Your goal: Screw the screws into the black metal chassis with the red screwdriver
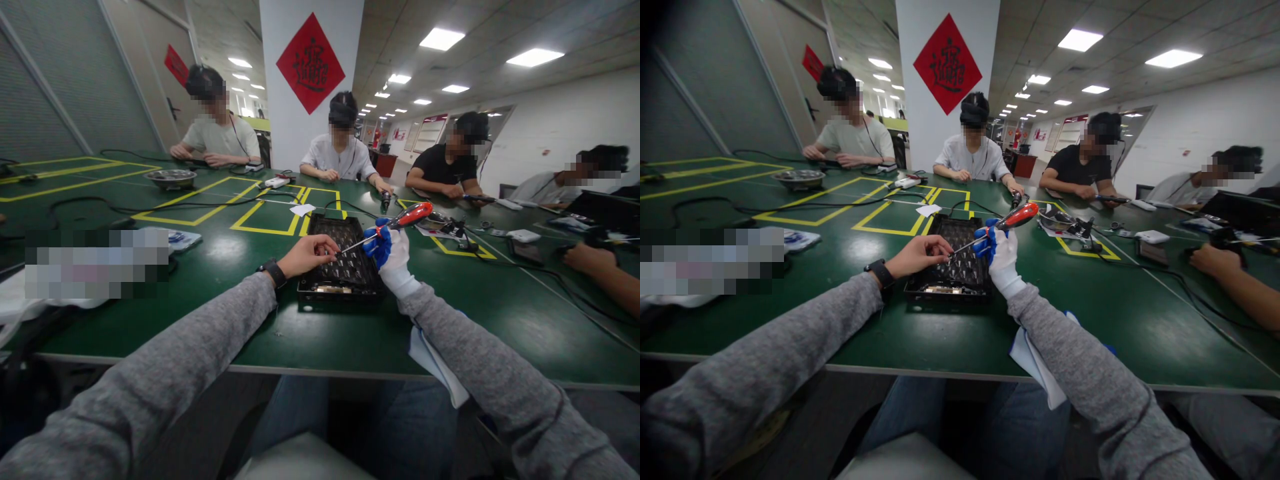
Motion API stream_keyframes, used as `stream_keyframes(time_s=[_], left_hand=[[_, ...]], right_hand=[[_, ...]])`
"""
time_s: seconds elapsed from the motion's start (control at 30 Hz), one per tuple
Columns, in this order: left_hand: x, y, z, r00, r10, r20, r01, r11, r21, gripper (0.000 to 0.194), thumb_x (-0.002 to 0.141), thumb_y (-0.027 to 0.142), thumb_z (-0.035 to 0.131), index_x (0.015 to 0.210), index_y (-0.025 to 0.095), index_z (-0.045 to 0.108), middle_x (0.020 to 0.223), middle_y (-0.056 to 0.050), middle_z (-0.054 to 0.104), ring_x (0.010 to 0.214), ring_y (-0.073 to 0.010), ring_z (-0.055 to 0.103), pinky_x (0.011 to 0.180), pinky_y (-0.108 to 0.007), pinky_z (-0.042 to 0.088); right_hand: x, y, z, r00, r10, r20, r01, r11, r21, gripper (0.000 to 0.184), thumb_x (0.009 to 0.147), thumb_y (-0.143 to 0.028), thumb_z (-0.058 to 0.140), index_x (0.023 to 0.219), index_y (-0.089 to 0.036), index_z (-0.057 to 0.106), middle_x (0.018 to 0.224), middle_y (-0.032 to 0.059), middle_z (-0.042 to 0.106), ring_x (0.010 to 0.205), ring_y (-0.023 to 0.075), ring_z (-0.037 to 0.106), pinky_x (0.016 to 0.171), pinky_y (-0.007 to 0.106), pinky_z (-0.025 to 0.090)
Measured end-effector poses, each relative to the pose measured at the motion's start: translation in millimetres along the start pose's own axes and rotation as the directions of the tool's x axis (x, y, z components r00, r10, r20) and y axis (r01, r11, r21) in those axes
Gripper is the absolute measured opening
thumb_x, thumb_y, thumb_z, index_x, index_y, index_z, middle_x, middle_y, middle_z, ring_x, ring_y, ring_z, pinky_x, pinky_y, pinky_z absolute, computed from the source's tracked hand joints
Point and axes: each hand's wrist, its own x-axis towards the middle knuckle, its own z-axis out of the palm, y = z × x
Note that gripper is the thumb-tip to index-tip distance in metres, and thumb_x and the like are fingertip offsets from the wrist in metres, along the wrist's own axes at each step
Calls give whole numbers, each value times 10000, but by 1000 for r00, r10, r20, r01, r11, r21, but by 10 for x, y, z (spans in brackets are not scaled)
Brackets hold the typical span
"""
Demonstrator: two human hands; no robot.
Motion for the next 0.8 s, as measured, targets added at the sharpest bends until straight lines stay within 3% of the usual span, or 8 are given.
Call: stream_keyframes(time_s=[0.57, 0.8], left_hand=[[-10, -7, 2, 1000, 5, -2, -5, 1000, 11, 277, 694, 299, 650, 897, 112, 635, 679, -7, 588, 540, -61, 438, 519, -191, 343], [-5, 11, -18, 1000, -16, -27, 16, 1000, -15, 292, 718, 303, 623, 939, 113, 634, 775, -41, 636, 595, -77, 493, 558, -203, 380]], right_hand=[[-15, -7, 19, 1000, -12, -7, 12, 1000, -2, 200, 761, -330, 489, 913, -201, 487, 651, -27, 614, 432, 86, 535, 378, 196, 410], [-3, -11, -16, 998, -58, -34, 58, 998, -7, 223, 768, -355, 487, 920, -193, 502, 651, -22, 613, 420, 80, 525, 356, 184, 386]])
